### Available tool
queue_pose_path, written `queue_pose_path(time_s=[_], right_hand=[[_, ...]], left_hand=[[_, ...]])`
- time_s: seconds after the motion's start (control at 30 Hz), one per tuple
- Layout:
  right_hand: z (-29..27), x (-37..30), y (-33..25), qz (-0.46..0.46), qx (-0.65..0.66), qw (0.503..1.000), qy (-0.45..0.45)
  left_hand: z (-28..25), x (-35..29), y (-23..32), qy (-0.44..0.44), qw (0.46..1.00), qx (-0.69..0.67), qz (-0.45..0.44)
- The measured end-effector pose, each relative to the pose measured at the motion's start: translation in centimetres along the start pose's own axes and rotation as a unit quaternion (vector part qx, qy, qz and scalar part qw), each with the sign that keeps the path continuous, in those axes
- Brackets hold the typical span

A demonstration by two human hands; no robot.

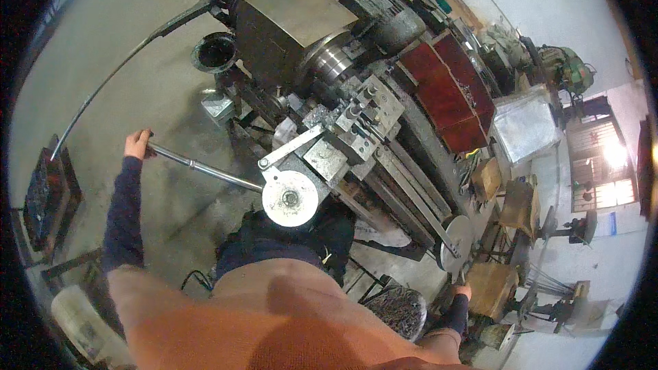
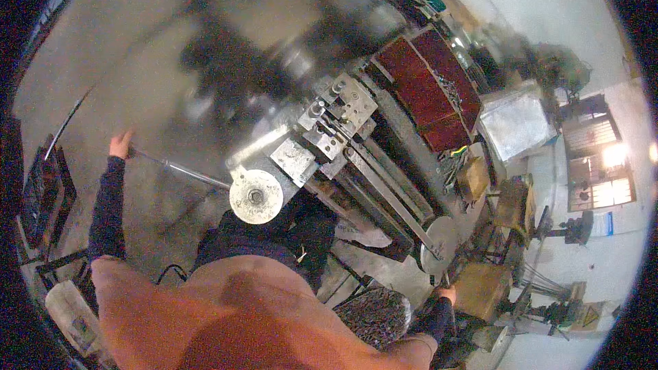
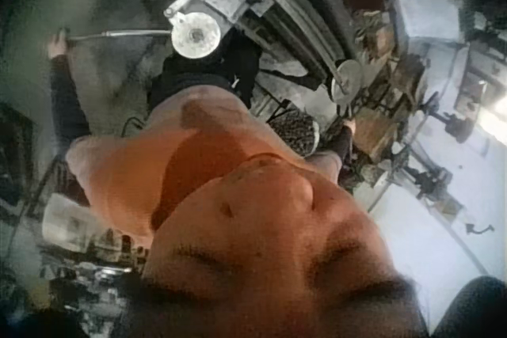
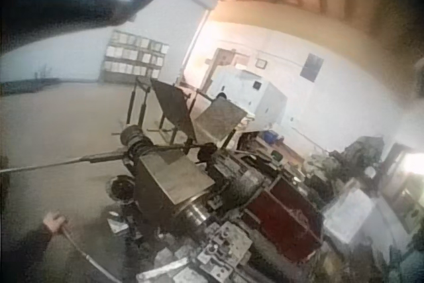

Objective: The person operates a metal lathe, repeatedly inserting small metal pieces into the chuck, adjusting controls, and removing finished parts. They place the finished pieces into a nearby container. The process is repeated multiple times throughout the clip.

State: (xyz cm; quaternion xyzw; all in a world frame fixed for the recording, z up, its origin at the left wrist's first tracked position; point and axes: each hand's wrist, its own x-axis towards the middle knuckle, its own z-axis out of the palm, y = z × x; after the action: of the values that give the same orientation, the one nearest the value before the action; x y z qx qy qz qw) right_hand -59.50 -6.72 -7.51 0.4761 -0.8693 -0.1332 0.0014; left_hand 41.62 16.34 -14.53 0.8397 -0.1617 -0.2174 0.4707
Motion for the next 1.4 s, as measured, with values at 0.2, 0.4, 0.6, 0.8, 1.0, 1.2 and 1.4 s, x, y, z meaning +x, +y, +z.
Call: queue_pose_path(time_s=[0.2,0.4,0.6,0.8,1.0,1.2,1.4], right_hand=[[2.7,-4.4,1.0,0.062,-0.004,0.998,0.017],[0.4,-14.1,-5.0,0.097,0.106,0.987,0.066],[4.7,-13.2,-3.4,0.088,0.148,0.979,0.106],[4.7,-13.8,-3.3,0.078,0.158,0.973,0.152],[2.6,-15.4,-4.7,0.095,0.134,0.978,0.132],[2.4,-9.4,-1.3,0.100,0.004,0.989,0.107],[2.7,-4.9,0.0,0.119,0.011,0.987,0.109]], left_hand=[[1.4,0.9,-3.6,0.120,0.986,-0.112,0.017],[3.1,3.6,-6.2,0.230,0.969,-0.096,-0.006],[2.9,6.7,-8.0,0.223,0.967,-0.124,0.019],[3.2,5.3,-4.9,0.166,0.980,-0.109,-0.031],[3.2,3.2,-2.6,0.185,0.953,-0.240,-0.025],[6.1,2.9,-0.5,0.229,0.941,-0.233,-0.092],[14.2,8.9,5.3,0.151,0.978,-0.137,-0.051]])
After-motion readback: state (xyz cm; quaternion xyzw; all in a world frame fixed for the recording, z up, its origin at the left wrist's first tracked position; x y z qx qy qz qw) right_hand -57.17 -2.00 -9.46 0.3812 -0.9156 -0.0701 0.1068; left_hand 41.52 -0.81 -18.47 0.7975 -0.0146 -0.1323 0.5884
